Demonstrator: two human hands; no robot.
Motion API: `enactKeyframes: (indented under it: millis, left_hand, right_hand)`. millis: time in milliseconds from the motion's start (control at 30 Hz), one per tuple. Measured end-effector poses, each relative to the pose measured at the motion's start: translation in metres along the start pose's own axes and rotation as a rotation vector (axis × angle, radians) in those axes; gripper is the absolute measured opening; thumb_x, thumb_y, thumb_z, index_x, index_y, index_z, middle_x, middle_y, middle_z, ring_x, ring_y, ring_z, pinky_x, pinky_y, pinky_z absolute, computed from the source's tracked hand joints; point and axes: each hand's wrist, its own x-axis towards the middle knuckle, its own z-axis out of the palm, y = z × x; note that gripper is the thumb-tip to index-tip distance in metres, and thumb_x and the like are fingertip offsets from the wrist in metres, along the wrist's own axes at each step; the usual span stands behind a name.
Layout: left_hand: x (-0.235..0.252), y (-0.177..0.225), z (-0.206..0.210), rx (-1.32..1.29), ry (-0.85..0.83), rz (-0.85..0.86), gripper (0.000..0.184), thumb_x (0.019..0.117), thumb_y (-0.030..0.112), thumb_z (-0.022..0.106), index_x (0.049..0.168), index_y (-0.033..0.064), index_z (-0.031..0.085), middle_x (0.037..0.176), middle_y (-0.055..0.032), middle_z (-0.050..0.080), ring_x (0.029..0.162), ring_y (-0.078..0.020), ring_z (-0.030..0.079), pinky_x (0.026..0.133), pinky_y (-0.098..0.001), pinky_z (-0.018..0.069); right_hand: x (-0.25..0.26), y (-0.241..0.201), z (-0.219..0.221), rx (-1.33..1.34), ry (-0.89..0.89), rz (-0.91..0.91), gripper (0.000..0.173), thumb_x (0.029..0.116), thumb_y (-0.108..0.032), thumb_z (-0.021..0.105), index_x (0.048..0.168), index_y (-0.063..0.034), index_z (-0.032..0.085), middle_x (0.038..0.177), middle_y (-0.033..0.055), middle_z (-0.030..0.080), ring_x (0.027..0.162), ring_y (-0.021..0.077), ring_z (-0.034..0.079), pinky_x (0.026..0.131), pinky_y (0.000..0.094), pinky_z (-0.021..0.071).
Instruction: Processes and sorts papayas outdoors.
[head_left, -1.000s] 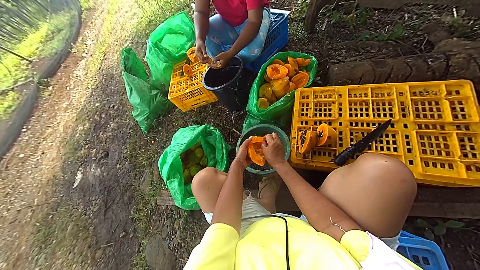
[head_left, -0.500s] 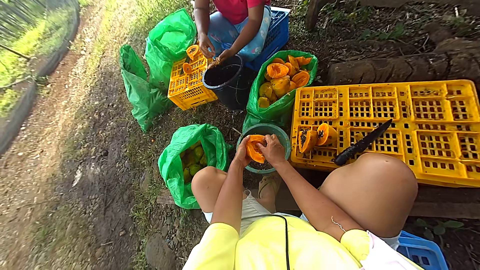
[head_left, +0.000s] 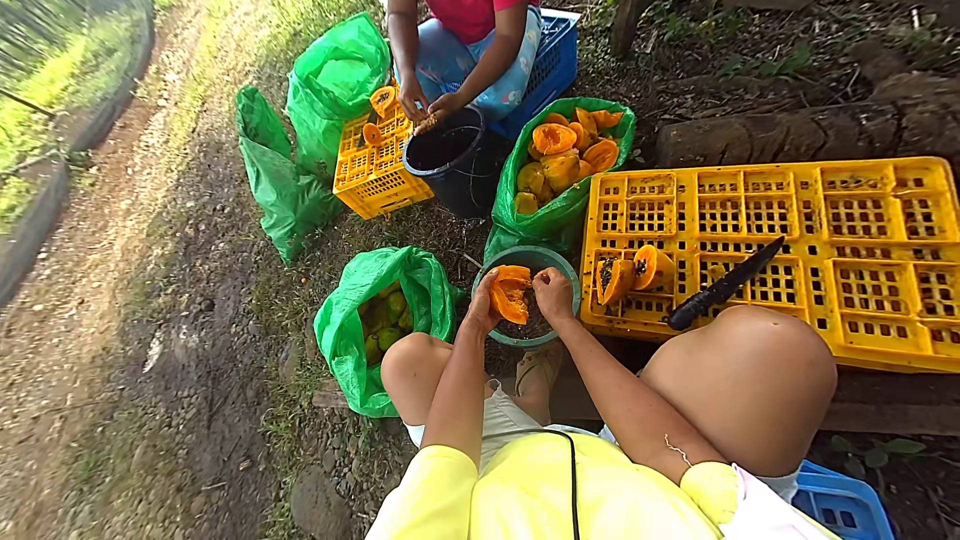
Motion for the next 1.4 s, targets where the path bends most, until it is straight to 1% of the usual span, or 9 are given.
enactKeyframes:
  millis: [100,233,367,433,600,833,1033,1100,1400]
  left_hand:
    - [0.001,-0.002,0.0,0.027,-0.035,0.016,0.045,0.1042,0.052,0.043,0.133,0.0214,0.058,0.109,-0.0074,0.069,0.089,-0.0203,0.068,0.072,-0.0378,0.0586]
    - [-0.002,-0.001,0.0,0.009,-0.034,0.023,0.044,0.1051,0.051,0.042,0.13,0.0184,0.059,0.106,-0.0076,0.069,0.089,-0.0203,0.068,0.073,-0.0379,0.0585]
    - [-0.003,0.001,-0.001,-0.037,-0.008,0.038,0.046,0.1045,0.054,0.04,0.123,0.0169,0.06,0.105,-0.0079,0.069,0.088,-0.0204,0.069,0.072,-0.0382,0.0587]
    - [-0.002,0.002,-0.003,-0.053,-0.014,0.045,0.047,0.1043,0.055,0.04,0.126,0.0168,0.059,0.108,-0.0092,0.069,0.091,-0.0224,0.069,0.074,-0.0405,0.0587]
    - [-0.001,0.0,-0.003,-0.064,-0.015,0.052,0.047,0.1046,0.055,0.039,0.126,0.0173,0.058,0.108,-0.0092,0.068,0.092,-0.0222,0.068,0.074,-0.0404,0.0585]
    - [-0.002,-0.002,-0.003,-0.045,-0.028,0.039,0.05,0.1025,0.057,0.042,0.126,0.0169,0.06,0.108,-0.0093,0.069,0.091,-0.0228,0.069,0.074,-0.0418,0.0591]
    - [-0.003,-0.003,-0.002,-0.01,-0.036,0.018,0.052,0.0992,0.062,0.046,0.124,0.0187,0.062,0.106,-0.0062,0.07,0.091,-0.0189,0.069,0.076,-0.0391,0.0592]
    - [0.004,-0.005,-0.002,-0.084,-0.064,0.027,0.047,0.1059,0.052,0.039,0.123,0.0142,0.059,0.105,-0.0089,0.069,0.093,-0.0213,0.069,0.08,-0.0417,0.0588]
    - [0.007,-0.004,0.002,-0.106,-0.061,-0.016,0.05,0.107,0.052,0.035,0.121,0.0106,0.059,0.101,-0.0118,0.07,0.09,-0.0249,0.07,0.079,-0.0446,0.0592]
  right_hand:
    - [0.003,0.004,0.006,-0.01,-0.016,-0.112,0.031,0.0999,-0.022,0.07,0.118,0.003,0.066,0.116,0.0263,0.064,0.107,0.0417,0.064,0.095,0.0594,0.051]
    - [0.005,0.013,0.012,-0.056,0.007,-0.234,0.018,0.0982,-0.01,0.07,0.111,0.0027,0.07,0.116,0.0262,0.062,0.107,0.04,0.063,0.095,0.0558,0.0523]
    - [0.006,0.013,0.005,-0.036,0.007,-0.073,0.018,0.0989,-0.004,0.063,0.115,0.0046,0.066,0.121,0.0272,0.063,0.113,0.0432,0.063,0.098,0.0598,0.0502]
    - [0.008,0.014,0.004,0.069,0.002,0.032,0.02,0.1005,-0.005,0.06,0.117,0.004,0.066,0.116,0.0257,0.067,0.105,0.0403,0.067,0.093,0.0583,0.0527]
    - [0.009,0.014,0.007,0.393,-0.091,0.116,0.036,0.1098,-0.029,0.053,0.13,0.0005,0.06,0.119,0.022,0.066,0.091,0.0308,0.07,0.083,0.0484,0.0586]
    - [0.01,0.018,0.01,0.347,-0.128,0.118,0.024,0.1041,-0.008,0.059,0.126,0.001,0.062,0.115,0.0212,0.067,0.09,0.0293,0.069,0.082,0.0473,0.0587]
    - [0.013,0.021,0.012,0.374,-0.129,0.111,0.025,0.1047,-0.008,0.055,0.126,0.0041,0.063,0.111,0.0223,0.068,0.083,0.027,0.068,0.078,0.0444,0.0581]
    - [0.016,0.021,0.012,0.373,-0.109,0.124,0.023,0.1041,-0.007,0.056,0.123,0.0053,0.064,0.108,0.0221,0.068,0.08,0.026,0.069,0.076,0.0433,0.0594]
    - [0.021,0.026,0.011,0.297,-0.08,0.127,0.024,0.1015,-0.003,0.057,0.124,0.006,0.063,0.113,0.0238,0.068,0.088,0.0306,0.071,0.082,0.0479,0.0604]
